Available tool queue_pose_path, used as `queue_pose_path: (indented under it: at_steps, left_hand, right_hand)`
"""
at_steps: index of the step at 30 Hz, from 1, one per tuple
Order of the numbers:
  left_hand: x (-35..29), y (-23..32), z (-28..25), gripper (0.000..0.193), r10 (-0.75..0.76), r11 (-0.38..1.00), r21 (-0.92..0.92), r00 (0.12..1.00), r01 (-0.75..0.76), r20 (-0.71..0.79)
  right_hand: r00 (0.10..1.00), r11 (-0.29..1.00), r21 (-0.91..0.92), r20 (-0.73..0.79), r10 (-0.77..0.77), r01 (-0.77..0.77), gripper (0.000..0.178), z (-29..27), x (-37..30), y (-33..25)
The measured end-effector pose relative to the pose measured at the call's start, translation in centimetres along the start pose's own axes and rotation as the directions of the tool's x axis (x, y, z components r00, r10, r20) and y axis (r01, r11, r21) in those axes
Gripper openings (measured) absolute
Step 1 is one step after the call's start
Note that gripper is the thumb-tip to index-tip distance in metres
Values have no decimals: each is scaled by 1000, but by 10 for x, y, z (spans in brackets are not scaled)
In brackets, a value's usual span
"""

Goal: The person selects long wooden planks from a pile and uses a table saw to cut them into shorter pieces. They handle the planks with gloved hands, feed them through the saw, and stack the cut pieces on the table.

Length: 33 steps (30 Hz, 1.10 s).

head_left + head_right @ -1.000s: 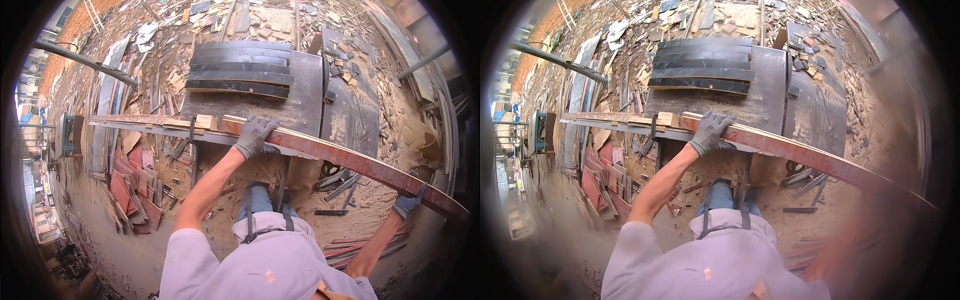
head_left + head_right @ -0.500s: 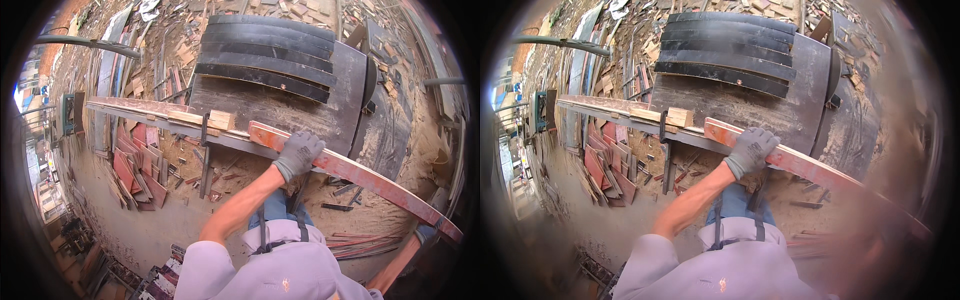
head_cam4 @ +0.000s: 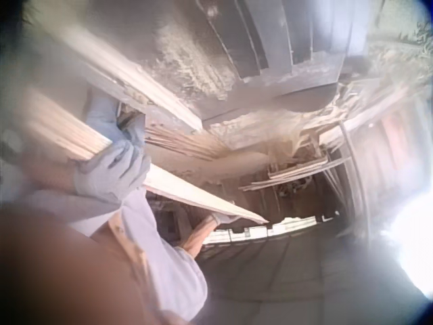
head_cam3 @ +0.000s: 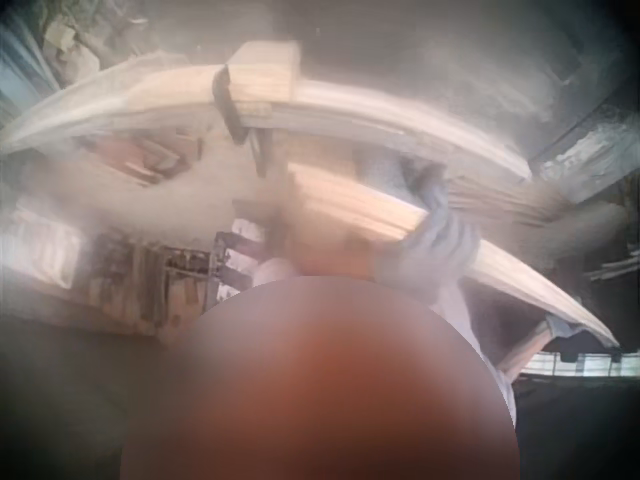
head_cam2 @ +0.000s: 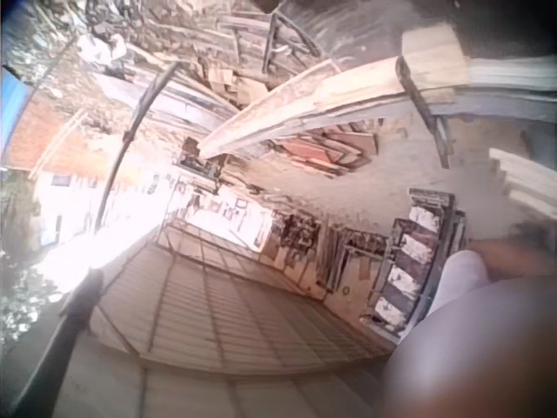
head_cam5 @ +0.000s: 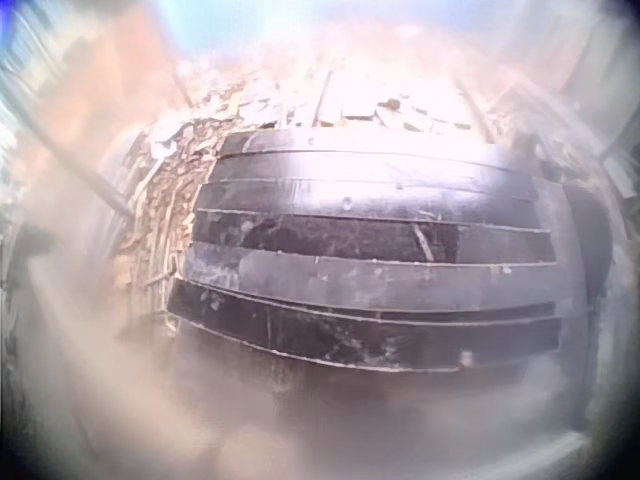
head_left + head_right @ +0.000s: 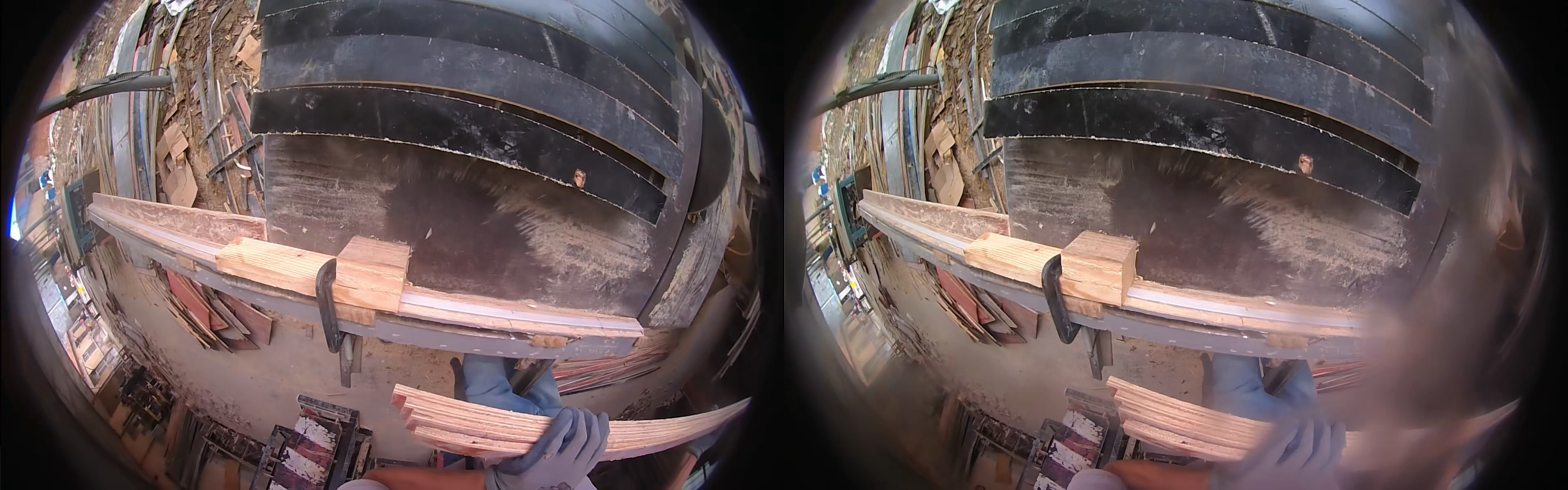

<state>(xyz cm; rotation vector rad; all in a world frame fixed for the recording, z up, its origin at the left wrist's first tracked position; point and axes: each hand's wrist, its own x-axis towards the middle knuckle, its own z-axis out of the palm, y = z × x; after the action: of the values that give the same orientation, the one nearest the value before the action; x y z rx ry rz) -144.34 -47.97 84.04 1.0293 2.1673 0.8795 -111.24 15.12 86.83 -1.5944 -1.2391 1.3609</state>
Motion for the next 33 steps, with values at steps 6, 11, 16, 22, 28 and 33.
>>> queue_pose_path:
  at_steps: [6,11,16,22,28,33]
  left_hand:
    - [31,-64,14,45,125,970,227,977,-84,-174]
    - [74,-83,46,32,49,942,336,991,-4,-125]
    - [82,-72,13,57,-16,999,32,999,17,-35]
    - [81,-83,11,57,-3,996,91,997,10,-78]
    - [84,-100,26,59,-119,957,246,982,152,-144]
    - [69,-111,46,64,-126,939,279,954,204,-273]
  right_hand:
    - [1000,999,-11,3,31,-31,75,-11,22,-27]
    - [993,995,65,95,70,-77,79,-25,44,-21]
    - [994,993,57,28,106,-108,73,9,57,0]
    - [988,985,78,-4,156,-155,66,68,79,24]
    - [964,960,147,154,217,-240,54,90,121,77]
    - [949,947,142,171,264,-289,56,156,89,105]
